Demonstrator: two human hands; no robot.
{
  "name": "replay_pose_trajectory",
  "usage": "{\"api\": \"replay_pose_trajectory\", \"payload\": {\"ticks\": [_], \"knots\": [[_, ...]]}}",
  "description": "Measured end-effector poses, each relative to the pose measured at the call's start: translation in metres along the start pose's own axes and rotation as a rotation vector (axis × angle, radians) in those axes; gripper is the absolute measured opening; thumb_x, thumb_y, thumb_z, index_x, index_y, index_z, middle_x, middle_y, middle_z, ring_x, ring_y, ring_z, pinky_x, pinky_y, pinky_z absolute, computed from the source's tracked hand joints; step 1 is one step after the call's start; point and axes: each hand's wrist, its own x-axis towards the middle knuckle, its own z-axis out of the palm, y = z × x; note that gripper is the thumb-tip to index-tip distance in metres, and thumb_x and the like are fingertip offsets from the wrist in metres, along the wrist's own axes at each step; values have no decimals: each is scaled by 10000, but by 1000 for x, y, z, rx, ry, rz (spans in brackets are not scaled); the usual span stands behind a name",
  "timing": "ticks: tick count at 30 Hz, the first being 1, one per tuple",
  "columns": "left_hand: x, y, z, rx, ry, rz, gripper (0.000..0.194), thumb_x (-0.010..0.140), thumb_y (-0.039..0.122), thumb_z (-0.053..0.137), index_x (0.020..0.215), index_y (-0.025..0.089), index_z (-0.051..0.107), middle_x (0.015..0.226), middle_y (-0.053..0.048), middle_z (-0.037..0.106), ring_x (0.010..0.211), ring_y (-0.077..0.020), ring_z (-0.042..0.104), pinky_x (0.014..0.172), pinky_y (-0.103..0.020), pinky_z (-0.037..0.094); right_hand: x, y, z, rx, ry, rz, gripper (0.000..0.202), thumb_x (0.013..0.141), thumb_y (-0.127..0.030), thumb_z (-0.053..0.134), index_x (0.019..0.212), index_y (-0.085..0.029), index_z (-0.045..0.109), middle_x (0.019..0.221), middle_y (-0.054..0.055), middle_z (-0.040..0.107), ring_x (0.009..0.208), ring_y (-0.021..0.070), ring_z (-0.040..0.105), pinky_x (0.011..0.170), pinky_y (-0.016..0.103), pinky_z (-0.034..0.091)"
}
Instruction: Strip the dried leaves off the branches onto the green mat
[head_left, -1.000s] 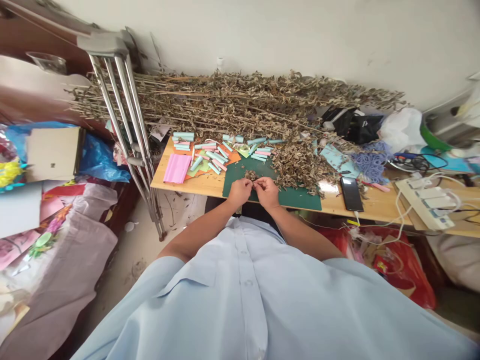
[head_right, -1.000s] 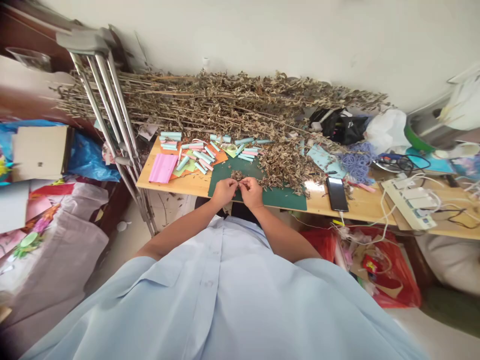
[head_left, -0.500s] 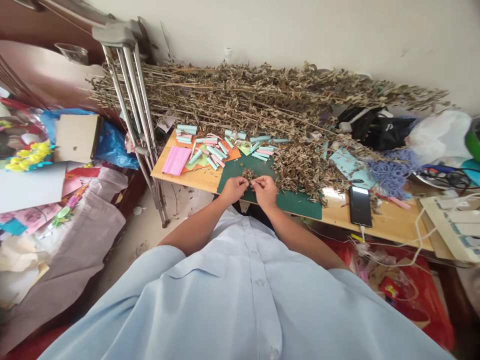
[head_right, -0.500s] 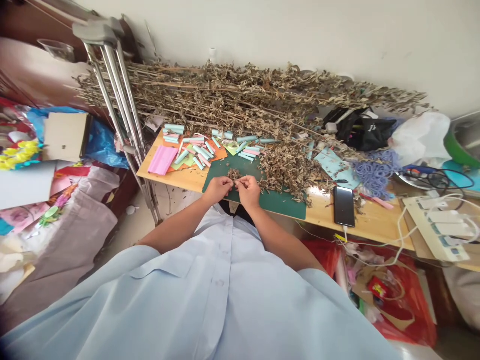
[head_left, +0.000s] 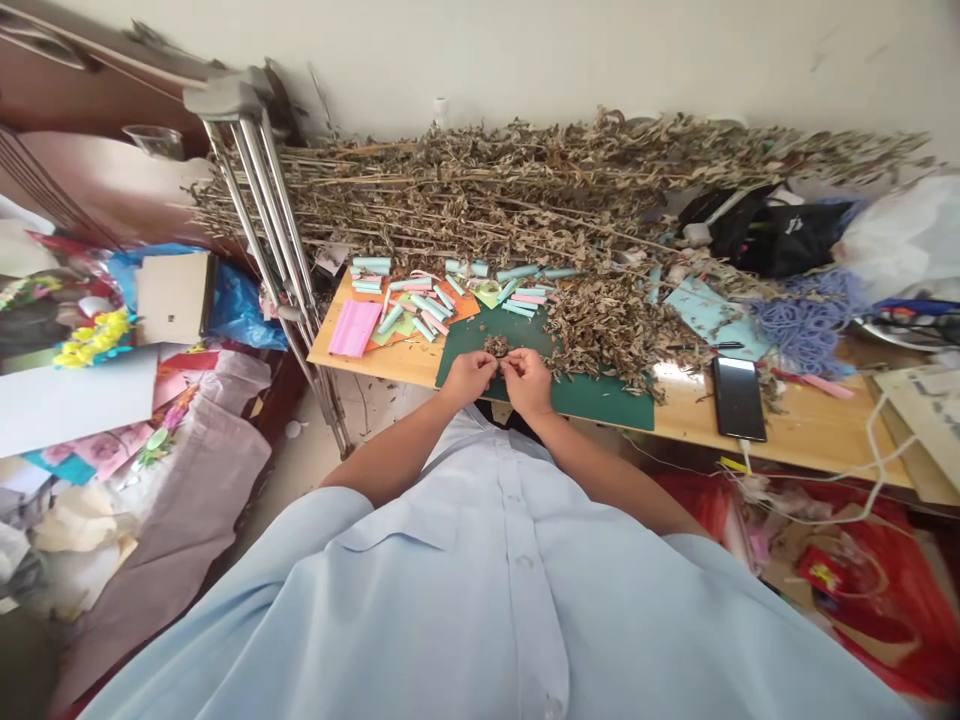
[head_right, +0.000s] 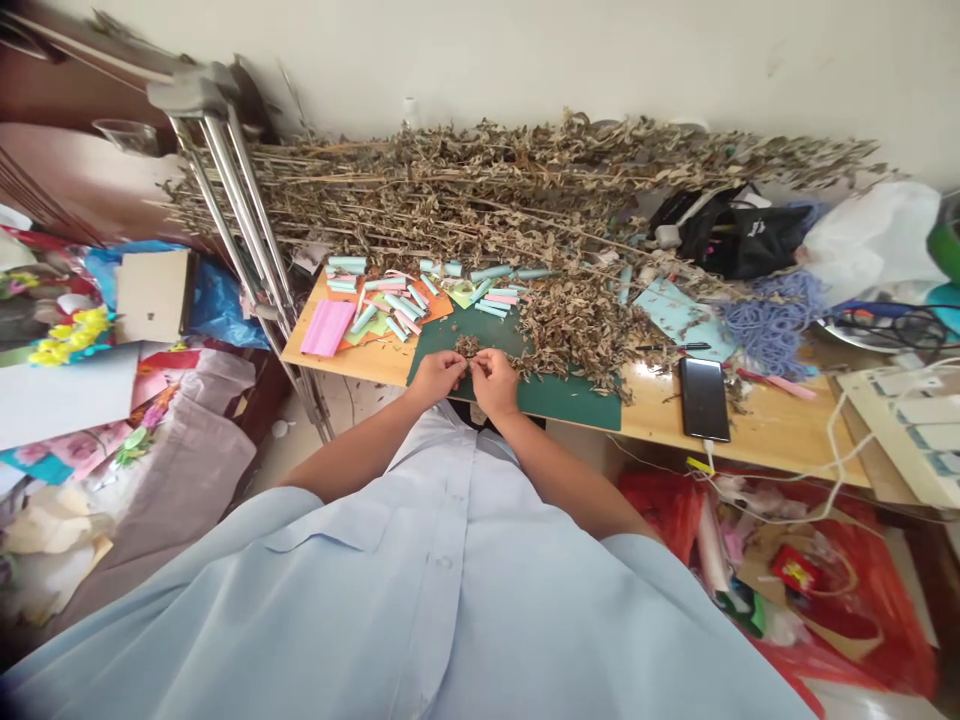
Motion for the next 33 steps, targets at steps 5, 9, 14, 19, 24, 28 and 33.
{"api": "replay_pose_trajectory", "payload": {"ticks": [5, 9, 14, 19, 24, 28, 33], "knots": [[-1, -1, -1, -9, -13, 23, 227, 869, 335, 567, 812, 147, 680, 686, -3, 639, 508, -85, 552, 499, -197, 405, -3, -2, 0, -35, -2, -53, 204, 873, -318, 630, 1059, -235, 614, 962, 66, 758, 874, 221, 742, 851, 395, 598], [-2, 1, -2, -21, -12, 9, 216, 878, 312, 561, 827, 141, 682, 727, -13, 658, 519, -80, 565, 521, -193, 426, -5, -3, -1, -65, 0, -76, 188, 889, -339, 628, 1050, -243, 628, 985, 70, 766, 910, 231, 748, 870, 409, 602], [-3, 3, -1, -8, 3, 0, 224, 887, 306, 553, 804, 143, 683, 692, -11, 647, 505, -81, 558, 504, -189, 407, -8, -5, -2, -110, -21, -113, 199, 884, -353, 641, 1052, -247, 642, 1005, 71, 763, 890, 226, 743, 845, 396, 606], [-3, -4, -1, -34, -21, 40, 256, 903, 322, 531, 849, 140, 702, 734, -18, 658, 529, -83, 565, 527, -191, 425, -9, -7, -2, -154, -19, -112, 213, 881, -377, 647, 1053, -252, 647, 1014, 68, 762, 888, 230, 739, 842, 398, 606], [-4, -7, -3, -39, -61, 94, 273, 911, 337, 520, 881, 141, 707, 776, -20, 660, 549, -84, 577, 547, -192, 439, -9, -6, -3, -139, 6, -104, 191, 894, -386, 640, 1027, -249, 651, 990, 62, 759, 886, 223, 733, 852, 395, 598], [-6, -4, -3, -28, -42, 90, 242, 902, 313, 532, 895, 147, 708, 760, -14, 654, 559, -87, 583, 548, -190, 432, -7, -6, -4, -35, 3, -53, 199, 886, -394, 649, 1013, -241, 639, 970, 64, 760, 896, 223, 735, 856, 400, 602], [-6, 0, -3, -29, -51, 78, 231, 890, 301, 552, 862, 143, 718, 769, -20, 662, 551, -82, 578, 545, -191, 430, -6, -9, -5, 35, 10, -21, 185, 869, -376, 668, 988, -237, 640, 955, 60, 763, 867, 218, 742, 839, 393, 607]]}}
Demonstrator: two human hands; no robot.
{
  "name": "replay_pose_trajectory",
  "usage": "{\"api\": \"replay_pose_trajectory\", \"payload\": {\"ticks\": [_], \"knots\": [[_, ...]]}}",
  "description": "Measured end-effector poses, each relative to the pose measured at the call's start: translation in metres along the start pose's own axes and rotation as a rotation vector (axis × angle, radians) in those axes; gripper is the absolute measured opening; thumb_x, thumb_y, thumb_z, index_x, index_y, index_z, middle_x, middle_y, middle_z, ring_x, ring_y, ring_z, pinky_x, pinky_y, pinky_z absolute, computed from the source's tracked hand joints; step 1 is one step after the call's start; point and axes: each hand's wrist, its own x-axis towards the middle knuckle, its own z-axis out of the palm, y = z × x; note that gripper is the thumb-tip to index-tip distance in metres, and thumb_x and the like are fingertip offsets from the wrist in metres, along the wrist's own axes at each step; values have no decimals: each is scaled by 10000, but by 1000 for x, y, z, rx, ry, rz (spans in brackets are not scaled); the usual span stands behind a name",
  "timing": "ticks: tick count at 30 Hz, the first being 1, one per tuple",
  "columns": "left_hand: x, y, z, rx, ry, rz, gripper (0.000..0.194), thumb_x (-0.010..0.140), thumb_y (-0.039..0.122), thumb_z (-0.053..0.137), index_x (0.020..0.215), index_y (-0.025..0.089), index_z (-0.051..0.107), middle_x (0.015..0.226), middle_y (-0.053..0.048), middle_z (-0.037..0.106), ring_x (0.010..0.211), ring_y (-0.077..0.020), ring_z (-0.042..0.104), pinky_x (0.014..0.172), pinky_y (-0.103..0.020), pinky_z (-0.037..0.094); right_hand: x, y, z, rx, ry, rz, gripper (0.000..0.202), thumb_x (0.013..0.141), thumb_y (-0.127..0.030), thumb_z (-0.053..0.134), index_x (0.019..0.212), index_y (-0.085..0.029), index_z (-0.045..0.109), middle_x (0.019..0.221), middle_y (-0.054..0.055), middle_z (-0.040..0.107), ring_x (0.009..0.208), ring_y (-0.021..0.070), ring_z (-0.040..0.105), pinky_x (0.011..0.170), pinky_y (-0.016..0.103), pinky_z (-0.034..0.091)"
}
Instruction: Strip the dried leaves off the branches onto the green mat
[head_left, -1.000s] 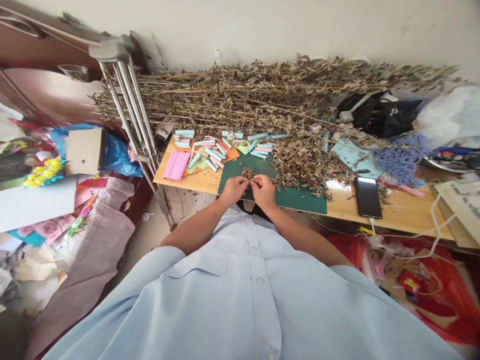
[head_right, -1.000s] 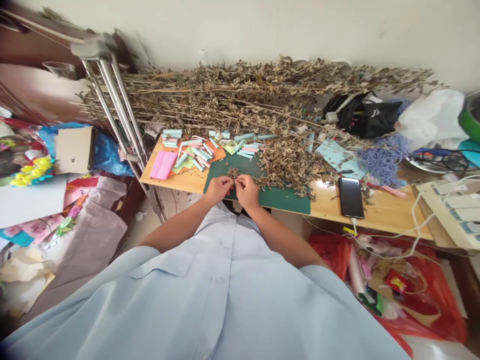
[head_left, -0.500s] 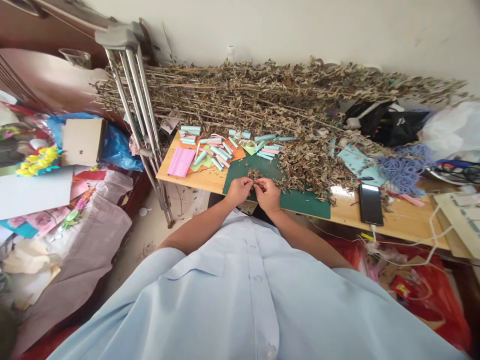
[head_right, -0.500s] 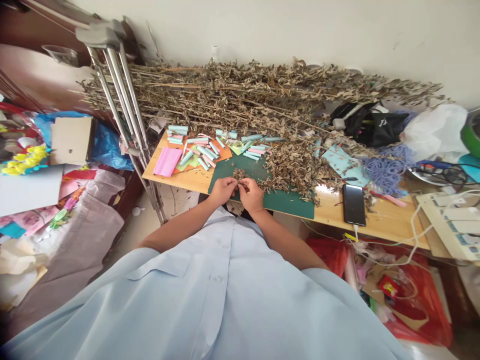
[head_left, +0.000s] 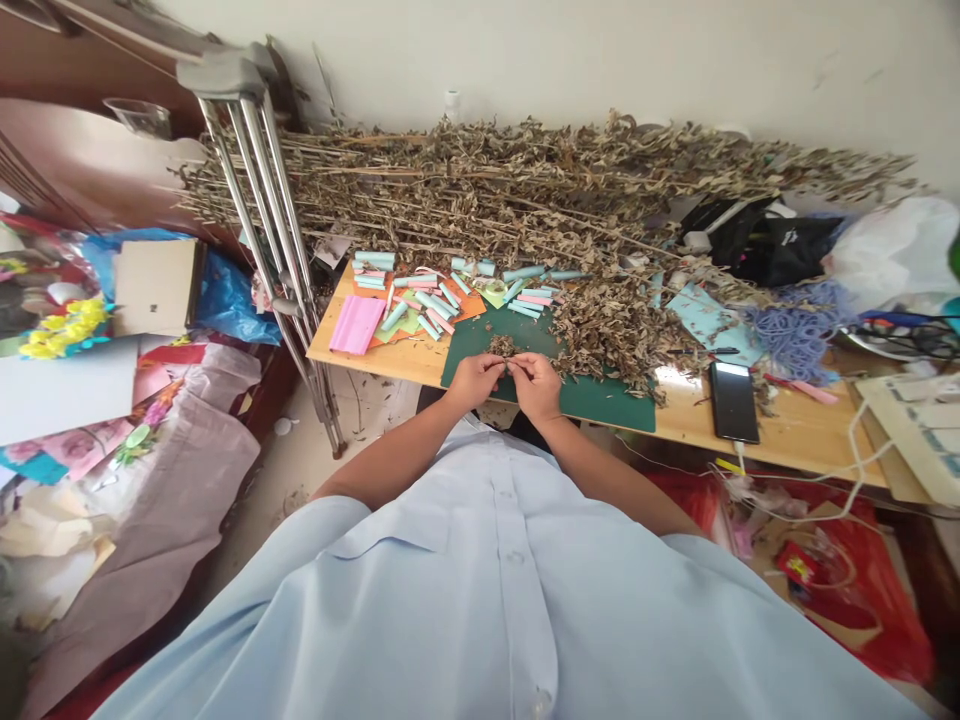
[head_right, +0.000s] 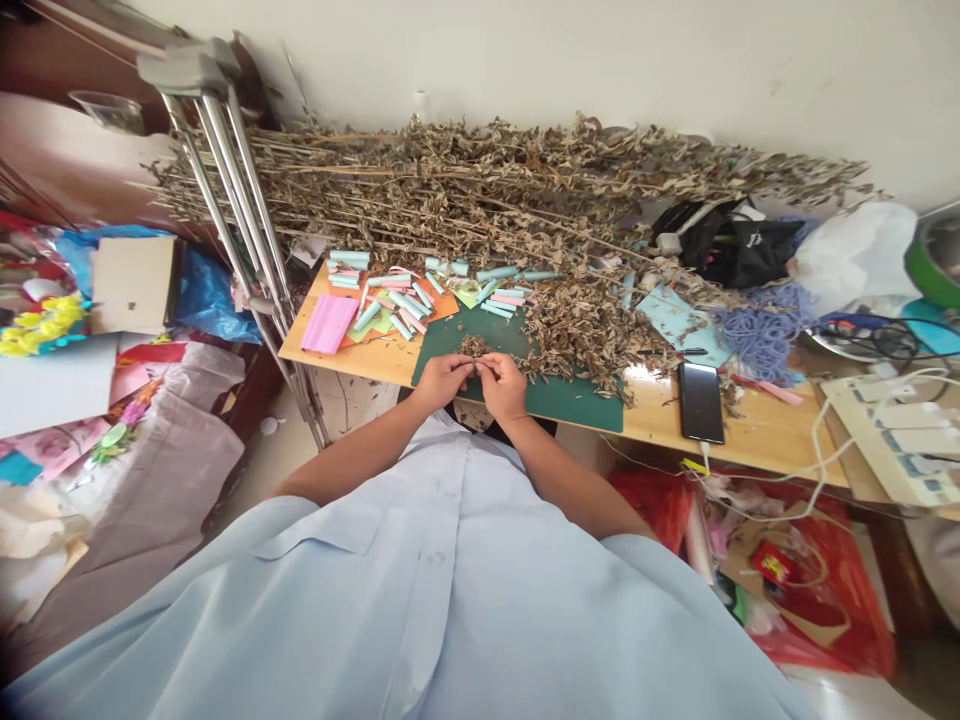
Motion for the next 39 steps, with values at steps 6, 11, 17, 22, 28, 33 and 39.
{"api": "replay_pose_trajectory", "payload": {"ticks": [6, 11, 17, 22, 28, 33, 39], "knots": [[-2, 6, -2, -39, -17, -11, 213, 879, 288, 569, 860, 139, 720, 754, -10, 651, 530, -73, 565, 547, -195, 429, 1, 0, 0, -30, 13, -33, 189, 863, -357, 675, 1008, -238, 654, 964, 59, 755, 898, 219, 728, 852, 383, 589], [-6, 12, -4, -45, -11, -8, 204, 873, 300, 587, 846, 138, 707, 731, -7, 645, 539, -81, 573, 540, -197, 419, 2, -3, -2, -96, -1, -31, 158, 869, -374, 661, 944, -237, 687, 904, 48, 740, 821, 210, 696, 812, 374, 580], [-4, 8, -5, -50, -29, -2, 230, 894, 316, 552, 833, 140, 689, 728, -8, 647, 547, -81, 571, 568, -200, 436, 2, -7, -5, -191, -72, -152, 166, 925, -347, 588, 911, -262, 730, 977, 50, 737, 939, 228, 682, 923, 411, 554], [-2, 1, -5, -55, -32, 34, 250, 902, 320, 537, 789, 139, 665, 707, -4, 630, 545, -79, 571, 556, -193, 428, 2, -10, -7, -196, -123, -233, 174, 941, -311, 577, 967, -274, 744, 1046, 58, 731, 1008, 228, 673, 968, 426, 545], [3, -10, -3, -79, -55, 85, 244, 903, 300, 520, 779, 137, 653, 740, -8, 638, 550, -77, 579, 551, -193, 433, 2, -8, -7, -207, -111, -318, 160, 941, -284, 596, 960, -249, 751, 1007, 62, 733, 967, 217, 680, 931, 413, 560], [2, -9, -5, -110, -96, 87, 241, 907, 295, 518, 785, 135, 650, 726, -11, 629, 555, -80, 573, 562, -197, 440, 2, -6, -6, -221, -106, -331, 147, 936, -278, 605, 968, -253, 747, 1027, 67, 723, 978, 220, 678, 916, 414, 567], [1, -6, -6, -68, -112, 76, 274, 921, 333, 526, 808, 131, 671, 735, -20, 645, 568, -83, 577, 553, -192, 423, 1, -3, -6, -201, -66, -262, 153, 940, -293, 587, 938, -237, 729, 986, 62, 736, 931, 215, 691, 886, 400, 569]]}}
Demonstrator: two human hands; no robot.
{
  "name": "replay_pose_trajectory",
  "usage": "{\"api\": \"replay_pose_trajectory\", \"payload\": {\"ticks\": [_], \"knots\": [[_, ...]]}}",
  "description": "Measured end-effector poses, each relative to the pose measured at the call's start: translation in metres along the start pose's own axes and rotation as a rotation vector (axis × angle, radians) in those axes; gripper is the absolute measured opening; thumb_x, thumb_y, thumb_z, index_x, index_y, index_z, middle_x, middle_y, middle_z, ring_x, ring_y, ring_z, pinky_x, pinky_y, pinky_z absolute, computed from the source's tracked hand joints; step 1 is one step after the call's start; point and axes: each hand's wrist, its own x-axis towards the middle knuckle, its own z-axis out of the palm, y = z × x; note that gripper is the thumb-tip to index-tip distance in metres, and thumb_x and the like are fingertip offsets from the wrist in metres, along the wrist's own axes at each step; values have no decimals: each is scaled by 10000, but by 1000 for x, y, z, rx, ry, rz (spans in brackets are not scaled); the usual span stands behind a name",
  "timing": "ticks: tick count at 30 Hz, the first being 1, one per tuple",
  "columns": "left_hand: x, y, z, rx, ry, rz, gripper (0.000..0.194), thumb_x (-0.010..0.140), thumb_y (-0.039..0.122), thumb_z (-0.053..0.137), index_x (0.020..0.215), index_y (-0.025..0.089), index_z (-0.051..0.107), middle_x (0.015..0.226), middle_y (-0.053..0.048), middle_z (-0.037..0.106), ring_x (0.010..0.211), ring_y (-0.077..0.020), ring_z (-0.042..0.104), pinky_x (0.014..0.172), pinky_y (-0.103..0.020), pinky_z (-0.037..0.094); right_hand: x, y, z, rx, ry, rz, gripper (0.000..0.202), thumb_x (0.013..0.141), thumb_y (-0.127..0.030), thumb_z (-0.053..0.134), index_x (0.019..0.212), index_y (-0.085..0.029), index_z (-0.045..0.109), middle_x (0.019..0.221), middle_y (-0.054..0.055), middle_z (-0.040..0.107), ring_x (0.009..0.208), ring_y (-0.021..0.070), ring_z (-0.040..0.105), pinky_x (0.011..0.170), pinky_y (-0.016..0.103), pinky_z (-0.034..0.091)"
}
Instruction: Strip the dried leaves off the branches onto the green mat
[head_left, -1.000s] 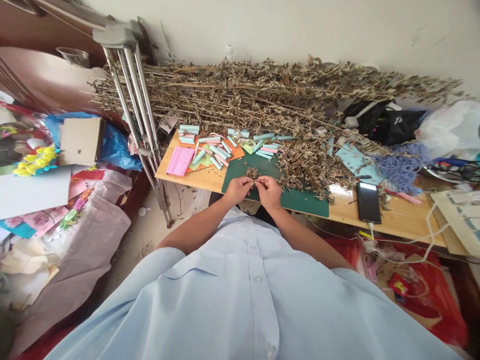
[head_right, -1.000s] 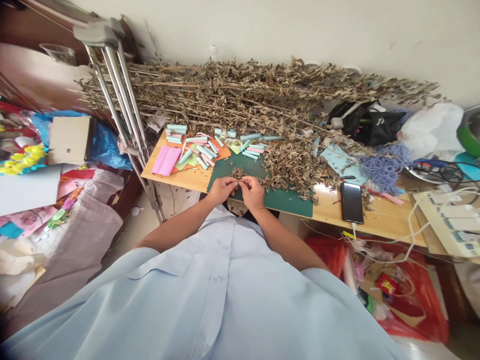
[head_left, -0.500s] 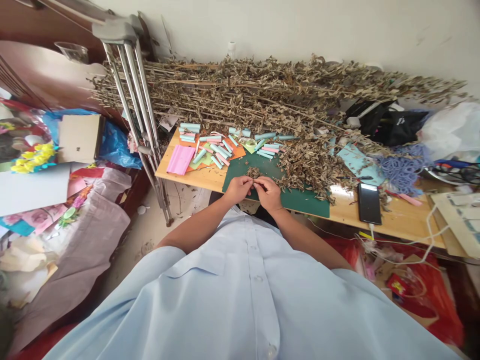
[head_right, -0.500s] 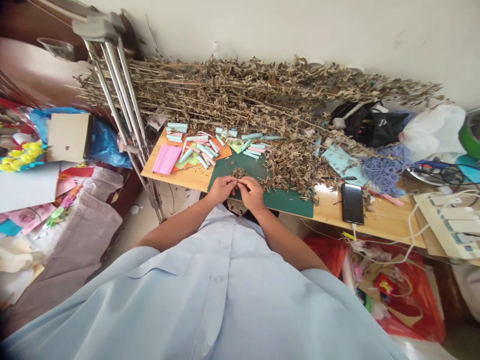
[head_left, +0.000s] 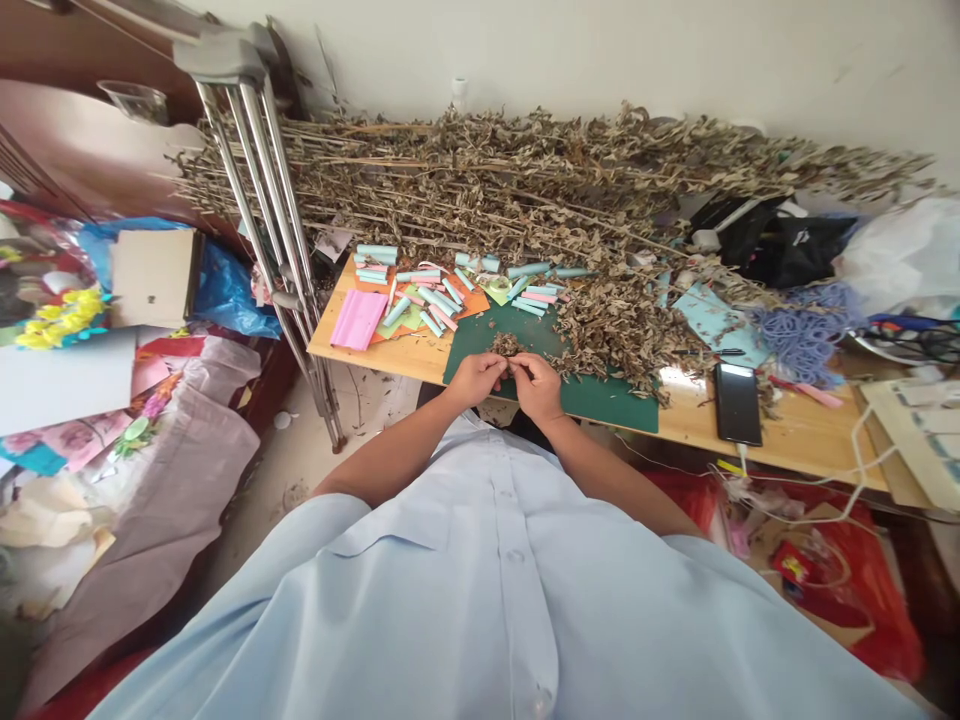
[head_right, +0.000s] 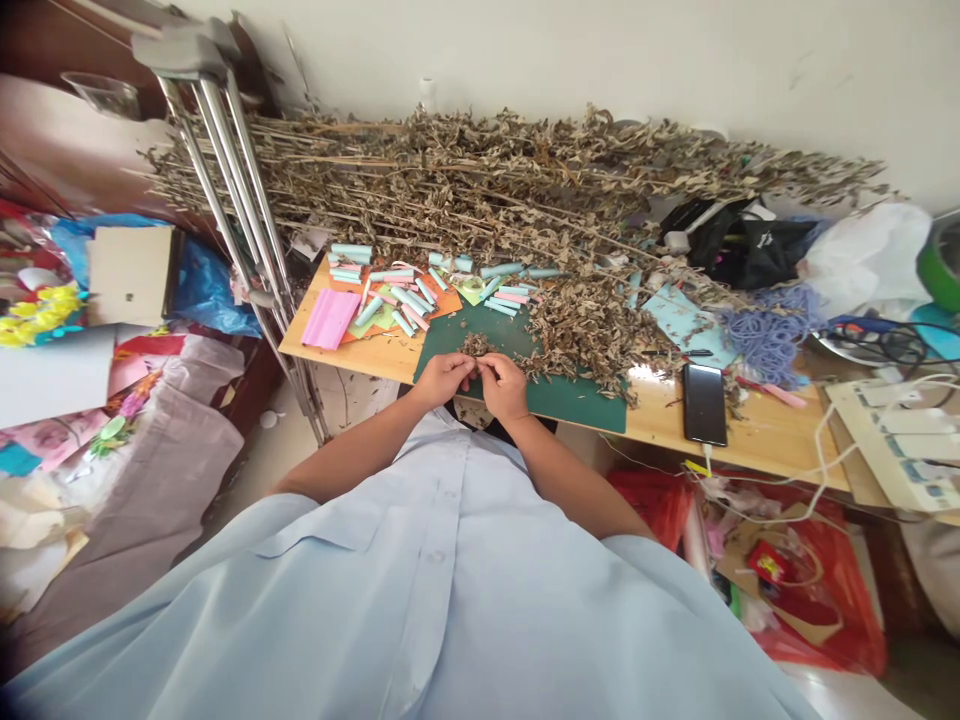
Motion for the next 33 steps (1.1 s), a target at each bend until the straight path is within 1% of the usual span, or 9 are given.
{"api": "replay_pose_trajectory", "payload": {"ticks": [4, 6, 8, 12, 17, 21, 24, 26, 33], "knots": [[2, -1, 1, -17, 95, -45, 242, 907, 313, 546, 917, 132, 706, 701, -6, 639, 562, -84, 574, 543, -187, 408, -2, -1, 1, 60, -23, 138, 147, 909, -341, 630, 968, -222, 692, 888, 41, 740, 761, 188, 687, 771, 356, 582], [2, 0, 1, -31, 91, -44, 239, 893, 303, 569, 962, 130, 719, 739, -12, 657, 573, -84, 587, 551, -188, 419, -2, -3, 1, 89, -26, 176, 152, 894, -353, 650, 963, -220, 672, 856, 32, 733, 731, 181, 682, 748, 343, 581], [3, 1, 1, -40, 70, -48, 237, 884, 304, 585, 946, 127, 730, 771, -20, 672, 574, -82, 594, 548, -188, 421, -2, -4, 2, 103, -14, 188, 150, 883, -354, 662, 949, -220, 657, 846, 30, 725, 736, 181, 683, 745, 341, 579], [4, 2, 0, -44, 69, -120, 212, 879, 287, 594, 879, 123, 727, 681, -11, 656, 516, -73, 562, 500, -181, 383, -1, -1, 5, 116, 25, 213, 178, 869, -364, 672, 969, -221, 635, 871, 37, 723, 763, 190, 690, 756, 355, 583], [7, -2, 0, -69, 47, -178, 185, 881, 290, 606, 819, 135, 687, 599, 3, 632, 432, -54, 493, 446, -173, 327, -1, 2, 6, 133, 37, 221, 205, 858, -373, 685, 990, -224, 634, 881, 38, 731, 788, 197, 697, 784, 372, 586], [10, -2, -2, -85, 25, -229, 230, 903, 333, 601, 791, 141, 662, 562, 0, 620, 384, -53, 447, 403, -180, 276, -3, 0, 5, 132, 37, 198, 185, 872, -375, 681, 978, -226, 650, 892, 40, 737, 785, 194, 697, 777, 366, 585], [12, 3, -5, -127, -46, -262, 279, 930, 330, 577, 739, 135, 630, 531, -6, 596, 379, -56, 455, 398, -184, 266, -4, 0, 5, 113, 44, 152, 153, 884, -357, 678, 968, -230, 666, 887, 35, 734, 773, 190, 695, 763, 354, 583], [12, 6, -6, -155, -73, -276, 264, 933, 298, 575, 732, 132, 613, 539, -4, 589, 395, -57, 481, 402, -181, 262, -4, 0, 5, 106, 45, 130, 146, 888, -348, 678, 976, -232, 671, 894, 33, 735, 782, 190, 699, 770, 353, 585], [10, 1, -4, -90, -5, -204, 240, 934, 283, 551, 731, 154, 564, 579, 36, 559, 429, -46, 487, 444, -178, 307, -5, 0, 3, 112, -11, 105, 177, 899, -375, 669, 1012, -239, 676, 944, 43, 746, 832, 202, 718, 820, 375, 600]]}}
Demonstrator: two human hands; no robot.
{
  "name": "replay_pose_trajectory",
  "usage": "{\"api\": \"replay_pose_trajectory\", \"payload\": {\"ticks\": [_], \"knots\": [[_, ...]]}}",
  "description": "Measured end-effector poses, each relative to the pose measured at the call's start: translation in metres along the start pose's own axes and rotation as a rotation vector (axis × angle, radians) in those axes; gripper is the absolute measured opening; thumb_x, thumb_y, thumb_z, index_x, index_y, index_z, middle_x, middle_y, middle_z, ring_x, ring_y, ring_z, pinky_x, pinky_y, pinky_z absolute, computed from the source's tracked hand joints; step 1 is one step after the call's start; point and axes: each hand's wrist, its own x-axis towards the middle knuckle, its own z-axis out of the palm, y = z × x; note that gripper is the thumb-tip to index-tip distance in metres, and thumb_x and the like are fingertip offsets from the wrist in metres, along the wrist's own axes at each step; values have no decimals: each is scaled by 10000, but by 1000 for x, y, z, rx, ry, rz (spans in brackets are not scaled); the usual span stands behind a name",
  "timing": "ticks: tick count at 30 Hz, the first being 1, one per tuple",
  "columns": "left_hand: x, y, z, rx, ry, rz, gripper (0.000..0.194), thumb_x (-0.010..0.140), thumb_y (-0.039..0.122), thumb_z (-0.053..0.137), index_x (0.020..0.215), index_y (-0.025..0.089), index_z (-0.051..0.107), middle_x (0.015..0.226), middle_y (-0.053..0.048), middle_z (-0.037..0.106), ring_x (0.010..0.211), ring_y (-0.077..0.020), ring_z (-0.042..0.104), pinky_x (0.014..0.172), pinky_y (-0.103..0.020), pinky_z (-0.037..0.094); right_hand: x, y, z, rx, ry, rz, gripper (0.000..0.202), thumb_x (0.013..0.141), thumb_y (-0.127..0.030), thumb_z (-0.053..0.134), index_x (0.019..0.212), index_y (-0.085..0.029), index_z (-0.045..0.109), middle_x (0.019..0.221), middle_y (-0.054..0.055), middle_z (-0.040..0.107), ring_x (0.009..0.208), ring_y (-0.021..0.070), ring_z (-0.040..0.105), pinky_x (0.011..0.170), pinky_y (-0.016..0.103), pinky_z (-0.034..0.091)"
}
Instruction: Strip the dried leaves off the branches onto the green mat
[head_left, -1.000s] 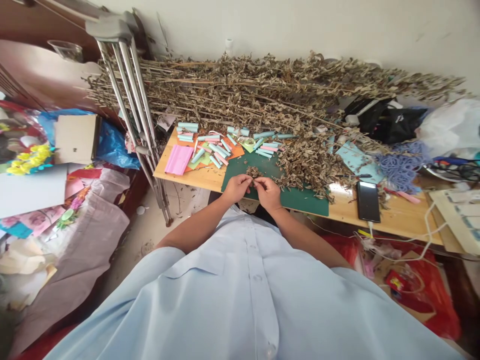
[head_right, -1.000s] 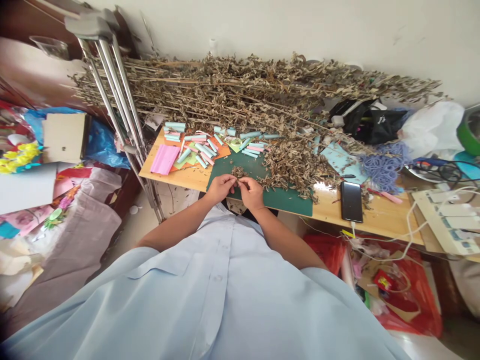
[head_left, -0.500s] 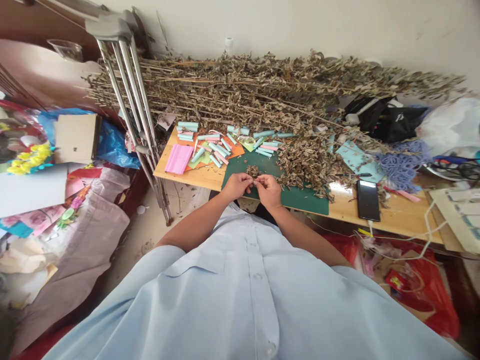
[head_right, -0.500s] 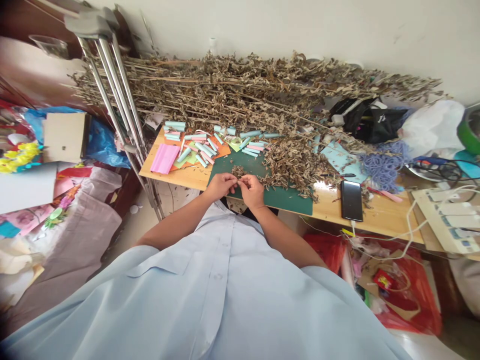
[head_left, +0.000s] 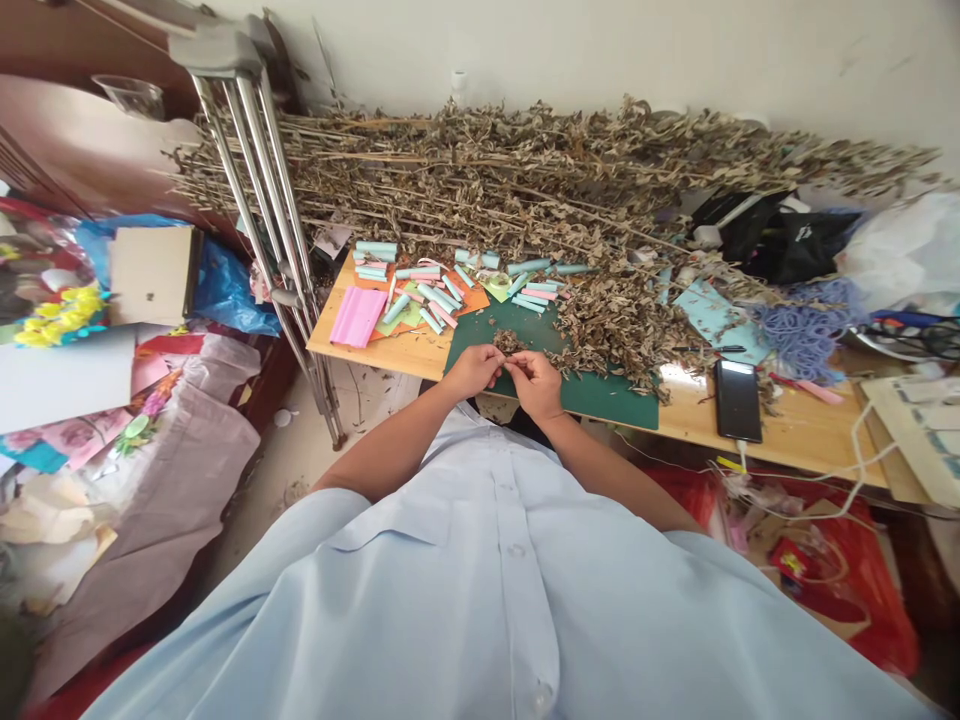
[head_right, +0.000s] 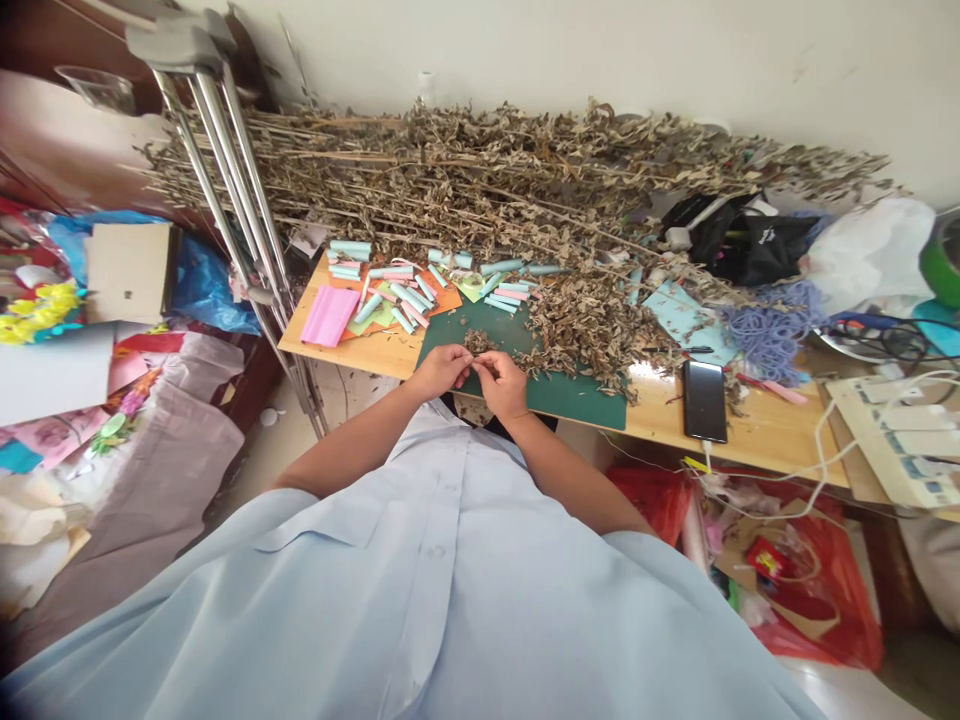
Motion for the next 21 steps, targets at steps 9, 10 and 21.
{"api": "replay_pose_trajectory", "payload": {"ticks": [9, 10, 21], "knots": [[-6, 7, 3, 45, 38, 30, 250, 925, 287, 535, 710, 161, 558, 547, 36, 539, 436, -62, 484, 454, -192, 329, 0, 1, 1, -25, 12, 62, 232, 900, -423, 646, 1031, -232, 649, 950, 56, 742, 851, 205, 715, 837, 388, 601], [-6, 7, 3, 51, 38, 35, 250, 922, 293, 540, 713, 159, 564, 560, 32, 549, 444, -63, 491, 462, -193, 340, 0, 2, 1, -24, 15, 62, 234, 898, -420, 646, 1035, -230, 644, 944, 55, 740, 845, 203, 713, 830, 384, 601], [-7, 6, 2, 73, 6, 66, 149, 879, 245, 571, 799, 134, 628, 656, 13, 594, 481, -65, 538, 473, -186, 373, -1, 6, 3, -13, 33, 84, 249, 883, -382, 649, 1072, -223, 616, 932, 60, 740, 818, 204, 714, 821, 395, 600]]}}
